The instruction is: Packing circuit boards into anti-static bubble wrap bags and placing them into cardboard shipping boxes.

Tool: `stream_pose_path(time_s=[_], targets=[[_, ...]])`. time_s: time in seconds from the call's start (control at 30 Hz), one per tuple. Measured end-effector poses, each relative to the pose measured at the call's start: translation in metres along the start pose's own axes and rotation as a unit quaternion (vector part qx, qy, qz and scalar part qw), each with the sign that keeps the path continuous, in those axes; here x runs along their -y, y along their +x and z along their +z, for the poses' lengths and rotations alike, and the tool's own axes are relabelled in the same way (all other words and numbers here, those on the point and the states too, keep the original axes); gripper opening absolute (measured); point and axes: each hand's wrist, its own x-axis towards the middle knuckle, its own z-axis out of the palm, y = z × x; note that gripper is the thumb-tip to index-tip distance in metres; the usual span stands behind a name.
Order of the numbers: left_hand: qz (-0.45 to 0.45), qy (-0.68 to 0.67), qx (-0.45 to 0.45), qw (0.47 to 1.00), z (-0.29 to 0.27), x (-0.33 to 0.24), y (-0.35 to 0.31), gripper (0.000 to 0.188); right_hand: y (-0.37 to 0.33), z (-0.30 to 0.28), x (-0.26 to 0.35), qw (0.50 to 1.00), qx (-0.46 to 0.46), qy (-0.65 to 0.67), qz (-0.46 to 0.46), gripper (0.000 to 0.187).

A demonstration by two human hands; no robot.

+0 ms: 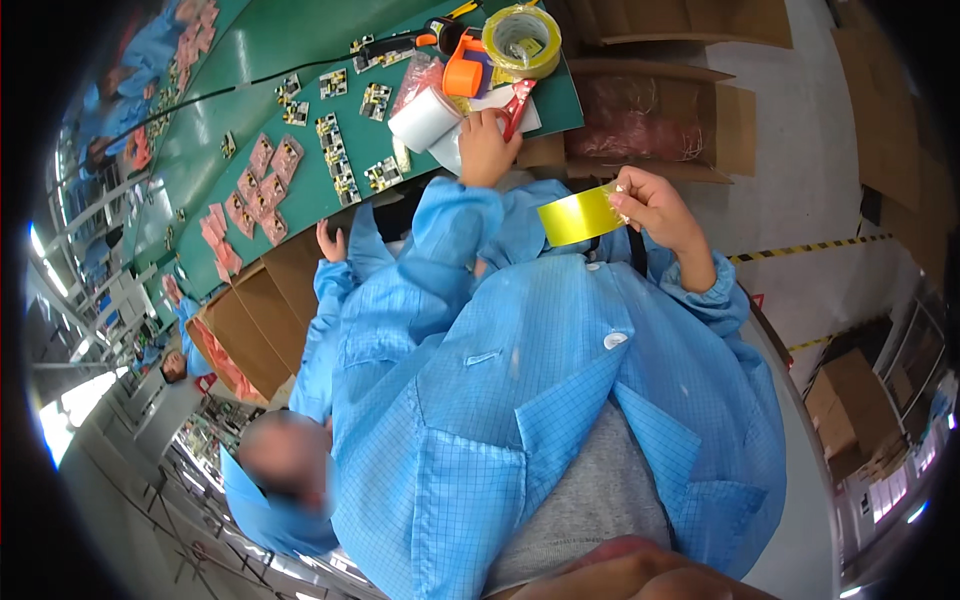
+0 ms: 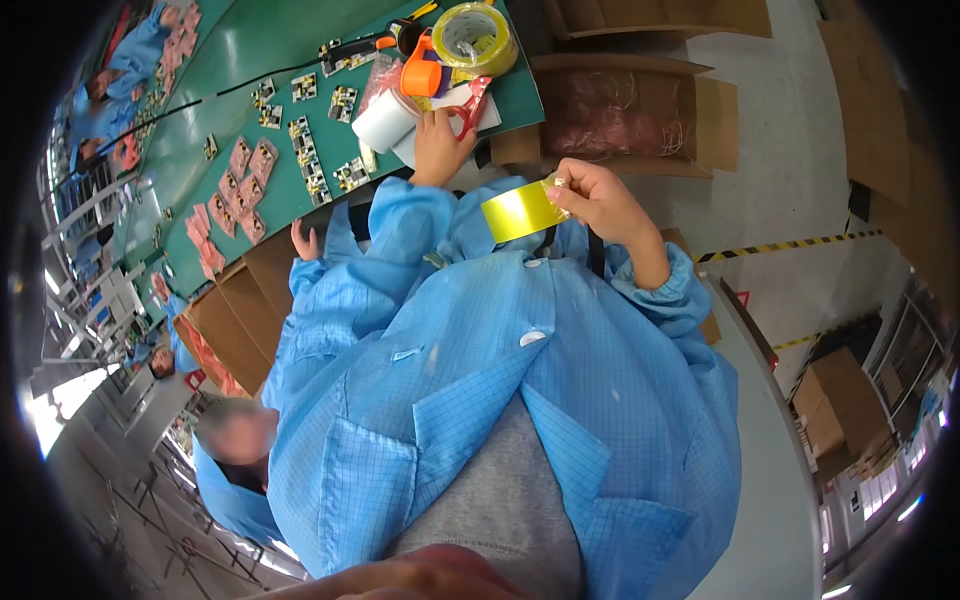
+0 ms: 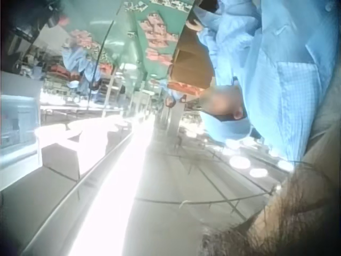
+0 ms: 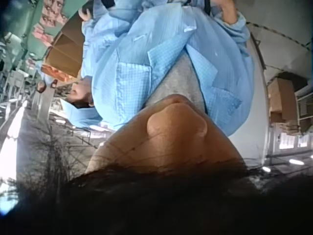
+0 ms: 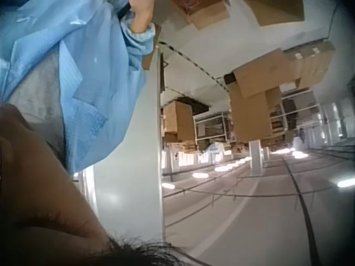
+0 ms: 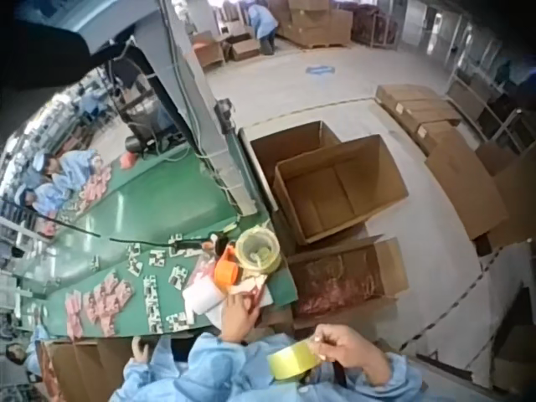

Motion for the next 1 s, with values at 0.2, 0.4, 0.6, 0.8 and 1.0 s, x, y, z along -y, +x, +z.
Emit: stream_pose_path(time_s=[0.2, 0.4, 0.6, 0.8, 1.0], targets=[[-0.068, 0.077, 0.054, 0.993, 0.034, 0.017, 0.004, 0.032, -0.006, -0.019, 0.005, 0.999, 0.050, -0.006, 0.009, 0.019], [-0.072, -0.067, 0.016, 0.995, 0.010, 0.002, -0.005, 0.018, -0.019, -0.018, -0.017, 0.999, 0.040, -0.015, -0.006, 0.020], [-0.081, -0.329, 0.000, 0.941, -0.032, -0.026, -0.042, 0.023, -0.033, 0.002, -0.030, 0.999, -0.047, 0.004, -0.002, 0.020], [-0.158, -0.515, 0.097, 0.837, -0.058, -0.059, -0.078, 0.054, -0.048, 0.007, -0.036, 0.991, -0.122, -0.048, 0.017, 0.018], [-0.124, -0.683, 0.142, 0.706, -0.080, -0.079, -0.090, 0.049, -0.055, 0.034, -0.017, 0.972, -0.119, -0.203, -0.021, 0.019]])
